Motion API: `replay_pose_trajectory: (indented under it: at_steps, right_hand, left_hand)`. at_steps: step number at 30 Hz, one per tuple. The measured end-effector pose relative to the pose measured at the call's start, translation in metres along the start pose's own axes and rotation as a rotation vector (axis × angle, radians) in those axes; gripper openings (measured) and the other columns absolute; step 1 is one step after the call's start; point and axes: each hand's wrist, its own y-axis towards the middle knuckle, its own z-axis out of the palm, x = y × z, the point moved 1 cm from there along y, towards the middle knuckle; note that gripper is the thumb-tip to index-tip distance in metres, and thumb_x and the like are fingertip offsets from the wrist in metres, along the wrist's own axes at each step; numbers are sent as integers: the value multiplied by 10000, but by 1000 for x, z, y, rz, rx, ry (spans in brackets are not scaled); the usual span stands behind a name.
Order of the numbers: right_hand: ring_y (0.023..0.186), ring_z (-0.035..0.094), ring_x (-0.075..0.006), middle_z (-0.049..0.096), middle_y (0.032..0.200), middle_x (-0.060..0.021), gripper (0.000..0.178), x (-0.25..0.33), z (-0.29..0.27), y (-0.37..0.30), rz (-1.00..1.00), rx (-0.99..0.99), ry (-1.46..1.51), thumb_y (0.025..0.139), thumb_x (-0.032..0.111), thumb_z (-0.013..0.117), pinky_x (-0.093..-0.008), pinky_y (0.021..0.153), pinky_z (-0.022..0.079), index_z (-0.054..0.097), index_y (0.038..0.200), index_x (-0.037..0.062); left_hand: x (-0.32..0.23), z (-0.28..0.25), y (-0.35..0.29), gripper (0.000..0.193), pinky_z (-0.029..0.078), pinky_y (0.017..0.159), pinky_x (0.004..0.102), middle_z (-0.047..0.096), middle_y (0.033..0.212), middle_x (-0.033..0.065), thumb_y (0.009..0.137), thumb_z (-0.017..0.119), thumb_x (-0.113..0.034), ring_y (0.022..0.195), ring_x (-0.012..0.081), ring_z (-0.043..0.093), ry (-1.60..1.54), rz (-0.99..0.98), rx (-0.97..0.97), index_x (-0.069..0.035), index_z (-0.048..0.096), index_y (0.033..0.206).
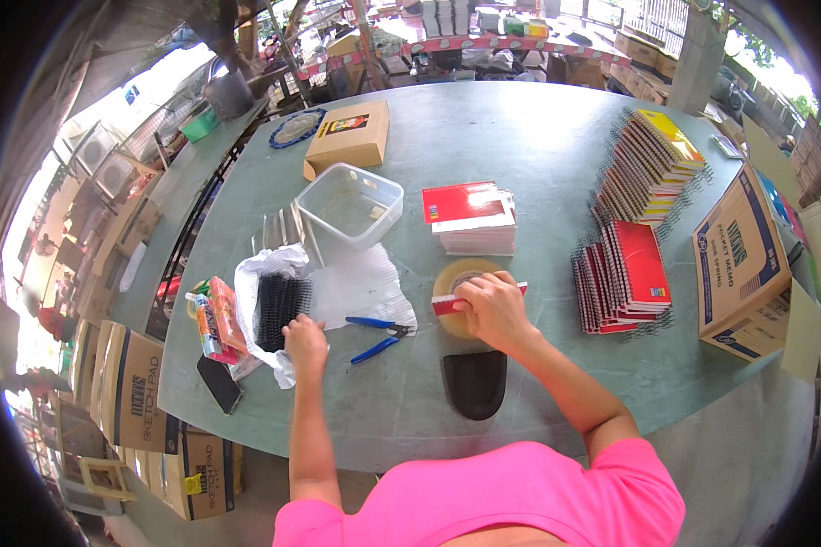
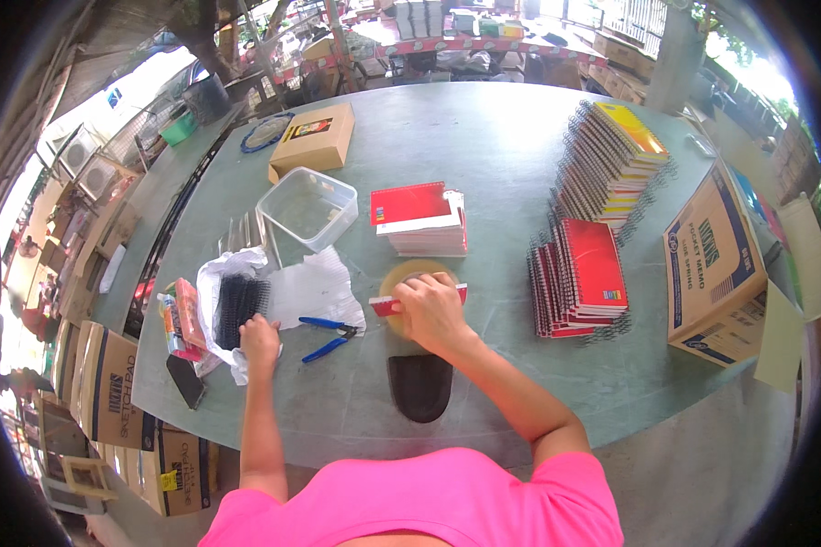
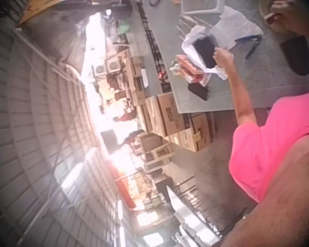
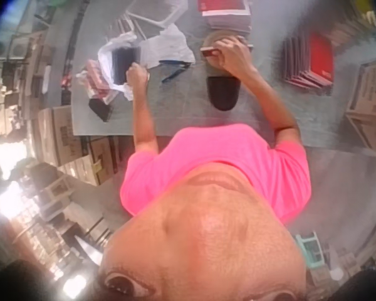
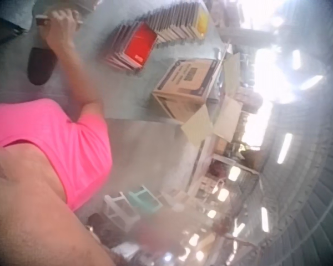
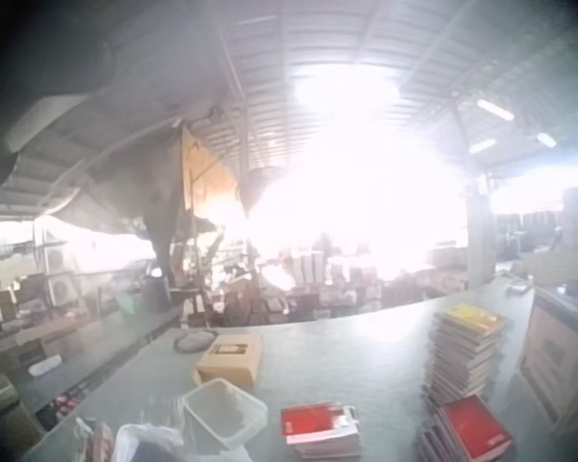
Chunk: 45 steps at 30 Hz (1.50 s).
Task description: The person is binding notebooks by threading a metal spiral through the holes of a red cover and a stack of paper by hand, and then using a small black tool to crimp the ends of the spiral wire.
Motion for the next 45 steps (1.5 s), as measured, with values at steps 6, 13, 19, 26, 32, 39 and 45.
replay_pose_trajectory:
  at_steps: [6, 13, 19, 26, 32, 39, 45]
  right_hand:
    - [787, 605, -230, 647, 823, -30, 74, -9, -3, 2, 11, 8, 31, 786, 160, 627, -378, 745, 426, 622, 829, 99]
    - [778, 611, -234, 649, 824, -33, 74, -10, -1, 8, 29, -5, 9, 779, 140, 631, -381, 715, 429, 627, 840, 99]
    - [814, 634, -260, 671, 883, -61, 173, -23, 4, 16, 64, -15, 31, 759, 118, 632, -397, 686, 464, 648, 930, 104]
    - [802, 632, -255, 662, 846, -55, 196, -13, 3, 17, 70, 49, 2, 759, 118, 628, -394, 685, 469, 655, 953, 132]
    - [791, 635, -266, 664, 850, -64, 178, -16, -2, 22, 85, 29, 26, 764, 136, 628, -399, 693, 474, 657, 939, 119]
    - [746, 637, -271, 674, 813, -78, 137, -15, -4, 28, 180, 155, 149, 806, 158, 606, -388, 655, 462, 671, 920, 121]
    - [763, 649, -261, 685, 866, -76, 181, -16, -4, 27, 188, 141, 180, 822, 167, 591, -385, 647, 480, 689, 975, 156]
  left_hand:
    - [-3, -9, 16, 172, 488, 675, 458, 625, 749, 188, 755, 629, -112, 705, 367, 619, -157, -35, -9, -8, 528, 847]
    - [-20, -34, 33, 261, 466, 678, 385, 636, 885, 168, 801, 480, -67, 728, 324, 623, -832, -84, -165, -30, 527, 1054]
    - [-97, -78, 23, 220, 399, 602, 230, 532, 697, 1, 936, 511, -183, 636, 83, 479, -1132, 175, 306, -12, 634, 998]
    - [-130, -79, 15, 233, 447, 700, 250, 625, 918, 77, 887, 610, -147, 761, 122, 559, -1742, 319, 467, 5, 577, 1060]
    - [-132, -79, 10, 248, 425, 625, 233, 608, 839, 38, 896, 599, -149, 698, 95, 533, -1626, 346, 628, -36, 580, 1116]
    - [-148, -74, -13, 160, 411, 559, 237, 566, 626, 18, 893, 597, -170, 588, 74, 505, -1099, 446, 274, -54, 659, 984]
    - [-149, -75, -14, 162, 428, 552, 268, 598, 641, 82, 879, 602, -159, 569, 113, 538, -1088, 444, 185, -23, 649, 955]
